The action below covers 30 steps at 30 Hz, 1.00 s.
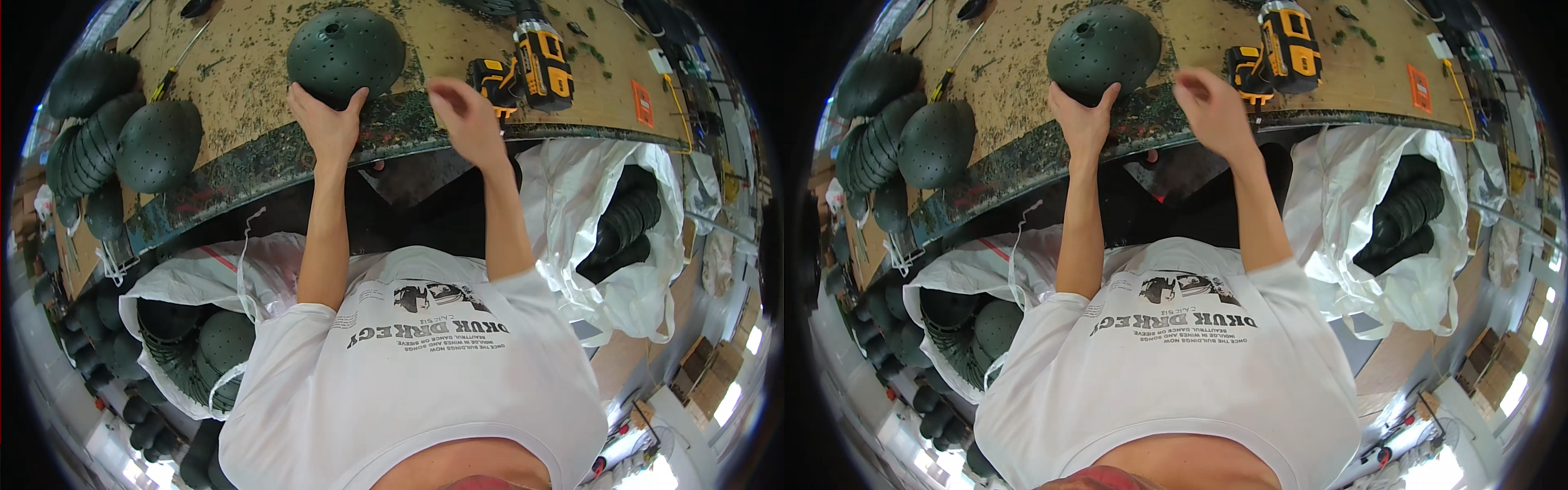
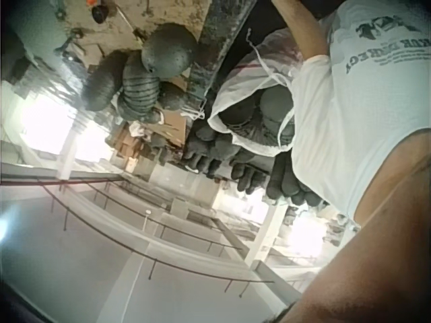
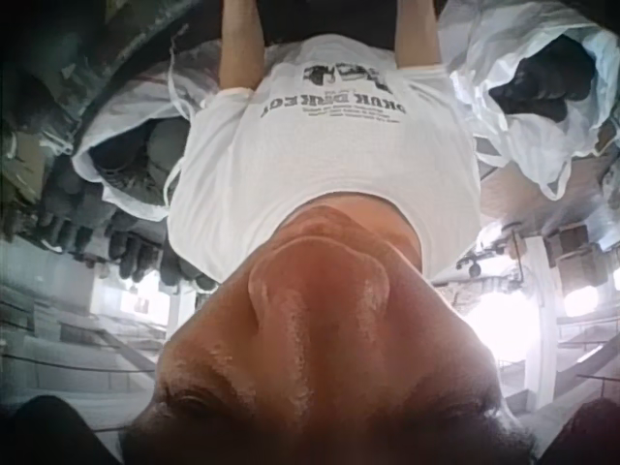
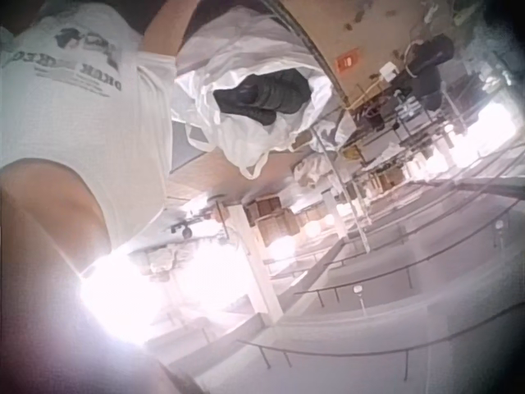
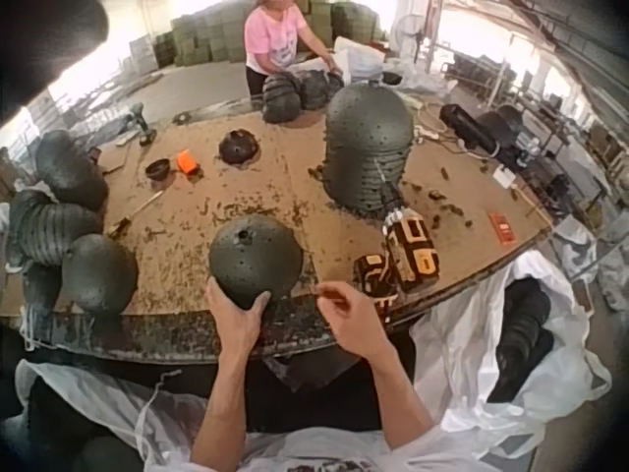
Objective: Drill holes into green plastic spherical shells using a power drill.
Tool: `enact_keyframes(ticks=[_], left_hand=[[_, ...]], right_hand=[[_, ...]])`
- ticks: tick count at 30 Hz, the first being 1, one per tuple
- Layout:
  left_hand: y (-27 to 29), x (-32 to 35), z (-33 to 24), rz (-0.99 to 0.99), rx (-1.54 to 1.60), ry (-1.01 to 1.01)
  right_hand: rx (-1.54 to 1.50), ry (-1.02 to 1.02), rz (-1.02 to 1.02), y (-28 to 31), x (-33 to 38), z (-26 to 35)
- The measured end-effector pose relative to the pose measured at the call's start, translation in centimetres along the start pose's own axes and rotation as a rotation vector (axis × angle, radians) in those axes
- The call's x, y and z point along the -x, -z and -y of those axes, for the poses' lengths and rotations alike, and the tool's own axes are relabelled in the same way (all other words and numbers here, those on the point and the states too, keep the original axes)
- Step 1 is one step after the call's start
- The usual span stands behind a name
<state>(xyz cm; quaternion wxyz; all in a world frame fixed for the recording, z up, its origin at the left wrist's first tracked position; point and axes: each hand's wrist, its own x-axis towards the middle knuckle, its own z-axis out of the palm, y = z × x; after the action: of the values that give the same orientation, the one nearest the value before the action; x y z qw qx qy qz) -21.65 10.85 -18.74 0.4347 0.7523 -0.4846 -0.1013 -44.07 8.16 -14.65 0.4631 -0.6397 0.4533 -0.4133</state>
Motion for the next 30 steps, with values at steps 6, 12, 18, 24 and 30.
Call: enact_keyframes(ticks=[6, 12, 18, 24, 30], left_hand=[[-0.8, -0.2, -2.6, 0.034, 0.082, 0.038], [1.2, -1.1, -1.3, -0.035, 0.206, 0.038], [5.8, -0.9, -2.0, 0.066, 0.41, -0.008], [10.2, -0.2, -1.8, 0.269, 0.581, -0.011], [12.1, 0.7, -0.4, 0.375, 0.576, -0.117]], right_hand=[[0.195, 0.083, -0.147, -4.2, -14.2, -4.2], [0.02, 0.061, 0.025, -7.0, -12.5, -2.4], [-0.075, 0.127, -0.09, -5.3, -7.2, 2.7], [-0.064, 0.15, -0.167, -3.6, -2.8, 7.3], [-0.104, 0.125, -0.106, -2.1, 0.0, 10.0]])
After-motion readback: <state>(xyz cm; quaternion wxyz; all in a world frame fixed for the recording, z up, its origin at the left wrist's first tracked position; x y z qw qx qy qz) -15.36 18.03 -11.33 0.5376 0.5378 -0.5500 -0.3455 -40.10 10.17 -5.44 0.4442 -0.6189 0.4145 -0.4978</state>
